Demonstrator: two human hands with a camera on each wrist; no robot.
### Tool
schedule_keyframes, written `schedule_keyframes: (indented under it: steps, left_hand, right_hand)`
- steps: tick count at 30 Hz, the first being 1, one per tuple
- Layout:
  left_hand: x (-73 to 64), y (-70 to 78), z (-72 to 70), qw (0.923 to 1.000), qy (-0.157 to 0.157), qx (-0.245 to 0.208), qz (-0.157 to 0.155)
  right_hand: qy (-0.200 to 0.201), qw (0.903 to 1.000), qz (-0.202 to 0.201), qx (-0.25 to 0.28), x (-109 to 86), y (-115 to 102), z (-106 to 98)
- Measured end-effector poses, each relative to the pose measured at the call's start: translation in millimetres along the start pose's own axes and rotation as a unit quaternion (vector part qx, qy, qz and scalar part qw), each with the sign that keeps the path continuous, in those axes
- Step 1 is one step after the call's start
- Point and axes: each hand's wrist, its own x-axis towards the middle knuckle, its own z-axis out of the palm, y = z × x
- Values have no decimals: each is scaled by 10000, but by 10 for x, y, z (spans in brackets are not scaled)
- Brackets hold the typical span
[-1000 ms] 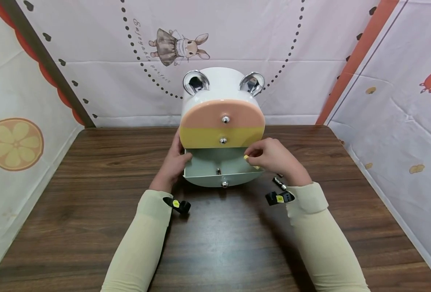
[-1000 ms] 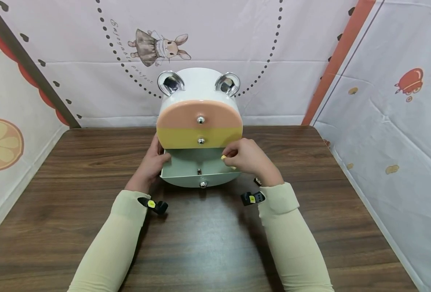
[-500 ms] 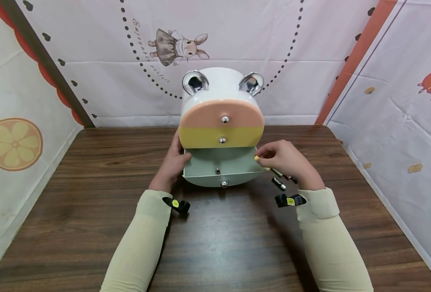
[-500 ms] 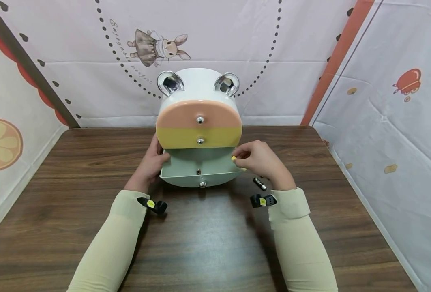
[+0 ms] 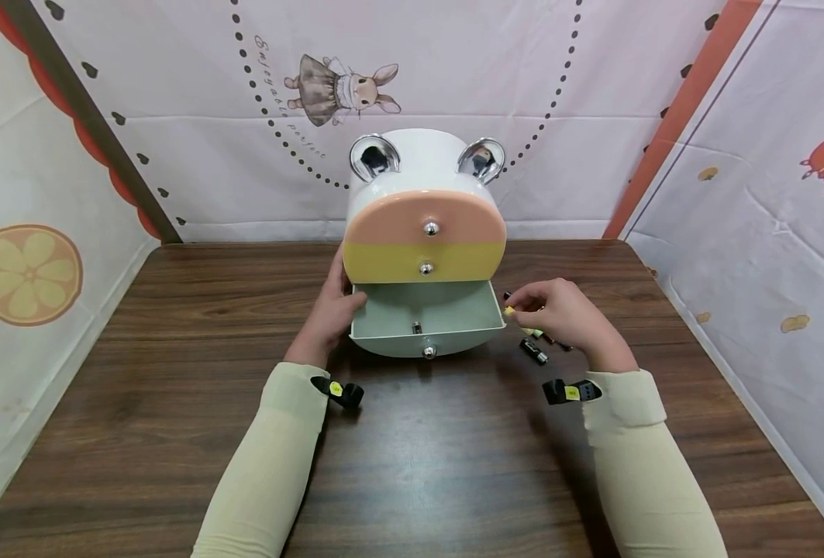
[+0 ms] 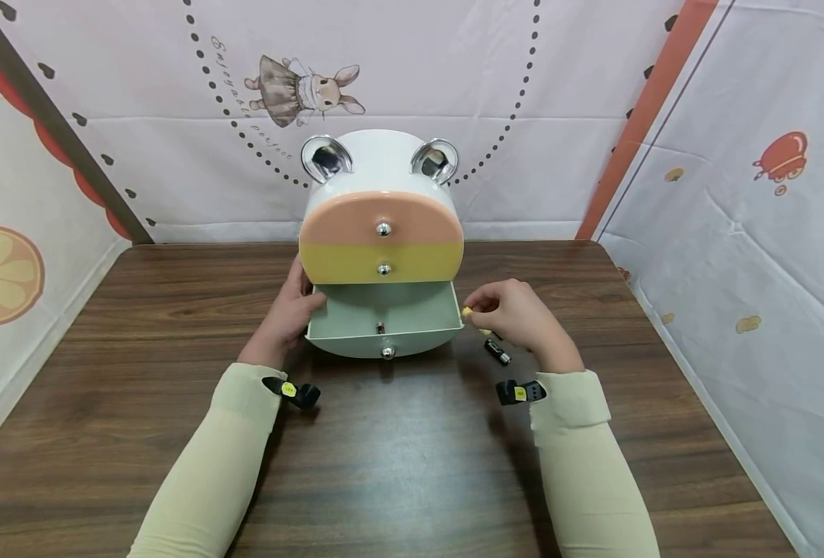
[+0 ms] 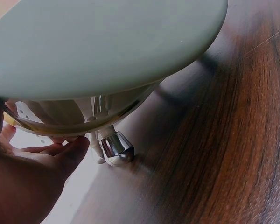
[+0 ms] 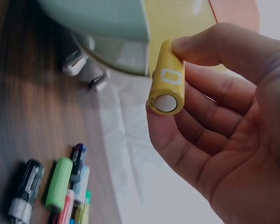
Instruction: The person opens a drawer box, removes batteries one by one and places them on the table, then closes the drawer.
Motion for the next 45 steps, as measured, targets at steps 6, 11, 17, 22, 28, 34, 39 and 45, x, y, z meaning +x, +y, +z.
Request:
schedule_keyframes:
  steps: [6,11,17,22,28,34,39,45]
  left_hand:
    - [-52,103,25,10000,-33,-41,-82]
    - [-48,102,22,10000,-31,-10,-92]
    - [-41,99,22,10000,-30,8,-41]
    - [-45,94,20,9999,2,17,-104]
    - [-49,100,23,10000,-37,17,-62]
    - [-42,98,20,9999,-72,11,-89]
    - [-50,95,22,9999,-58,18,-85]
    - [-42,97,22,10000,-32,-1,-21]
  right_hand:
    - [-61,9998,178,71,-31,125,2]
    - [8,9998,193,-42,-60,243,0]
    - [157,9994,175,-265,-81,359,7]
    - [132,9990,267,-324,-112,445,23]
    - [144,9981,408,-440,-129,553,63]
    - [155,9975,500,-471,-146,655,108]
    - [154,9970,475,-598,-158,724,131]
    - [66,9962,521,-692,-173,742,150]
